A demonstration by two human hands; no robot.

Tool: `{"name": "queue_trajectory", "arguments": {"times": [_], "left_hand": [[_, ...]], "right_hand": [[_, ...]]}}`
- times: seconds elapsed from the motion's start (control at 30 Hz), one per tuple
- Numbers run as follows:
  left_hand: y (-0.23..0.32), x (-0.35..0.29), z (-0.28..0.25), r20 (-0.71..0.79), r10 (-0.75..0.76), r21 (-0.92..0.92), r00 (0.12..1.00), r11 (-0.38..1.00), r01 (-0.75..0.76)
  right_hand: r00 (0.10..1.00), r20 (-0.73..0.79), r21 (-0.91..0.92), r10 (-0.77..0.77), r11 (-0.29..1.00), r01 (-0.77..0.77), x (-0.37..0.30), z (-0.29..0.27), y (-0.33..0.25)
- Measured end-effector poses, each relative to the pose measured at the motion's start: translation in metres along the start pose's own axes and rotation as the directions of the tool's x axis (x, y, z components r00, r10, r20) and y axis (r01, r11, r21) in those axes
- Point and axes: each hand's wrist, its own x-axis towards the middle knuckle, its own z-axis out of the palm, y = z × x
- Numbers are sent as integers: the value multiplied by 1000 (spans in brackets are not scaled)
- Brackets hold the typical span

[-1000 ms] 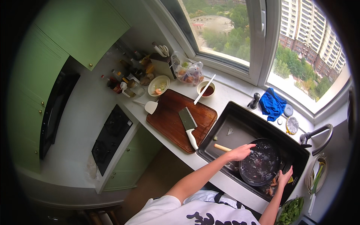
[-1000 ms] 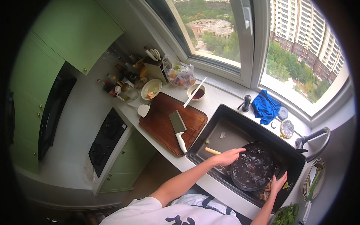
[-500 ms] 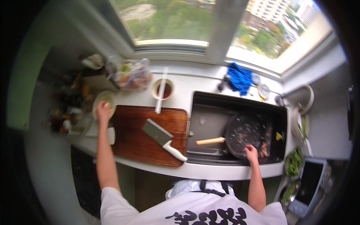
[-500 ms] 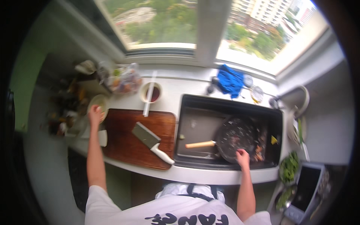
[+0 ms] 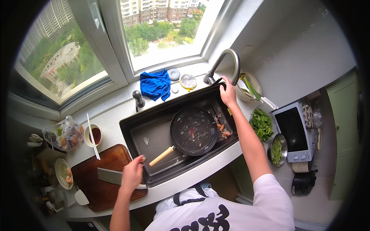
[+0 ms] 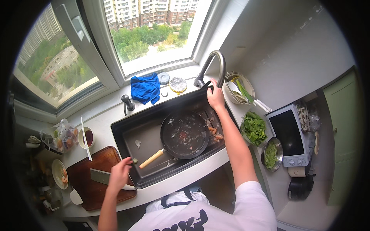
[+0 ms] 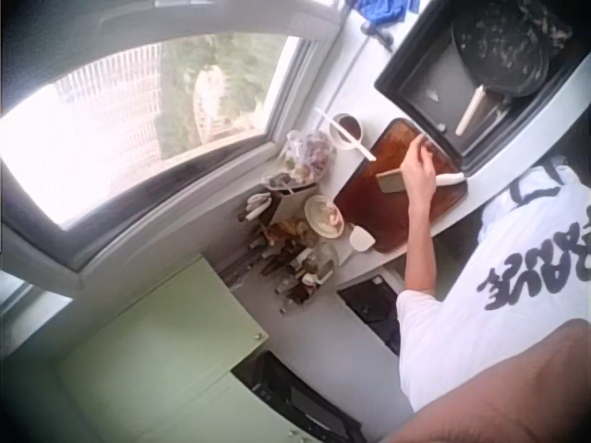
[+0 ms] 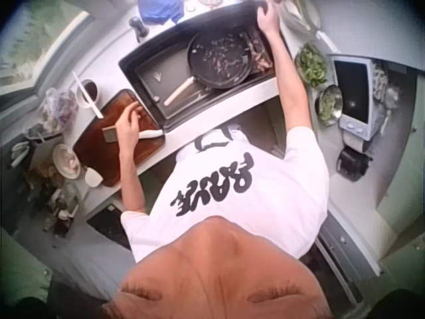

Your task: The person stands at a kitchen sink and peels shrimp one by one, removing the shells and rinsing the peeled shrimp under running water. The peeled shrimp are placed into a pan in the sink, and the shells are discarded into the sink drain.

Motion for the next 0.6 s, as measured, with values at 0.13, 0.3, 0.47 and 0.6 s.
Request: {"name": "queue_trajectory", "arguments": {"times": [0.13,0.3,0.47,0.6], "left_hand": [[-69,67,174,147,28,666,989,736,-120],[-103,102,184,413,-552,536,725,790,296],[4,93,169,657,-615,361,436,764,535],[47,87,169,695,-608,305,384,733,608]], "right_hand": [[966,253,-209,44,978,10,47,16,34],[977,208,-30,-54,998,62,28,16,39],[997,-33,161,-70,984,75,-12,5,34],[775,452,765,443,255,-592,-66,60,56]]}}
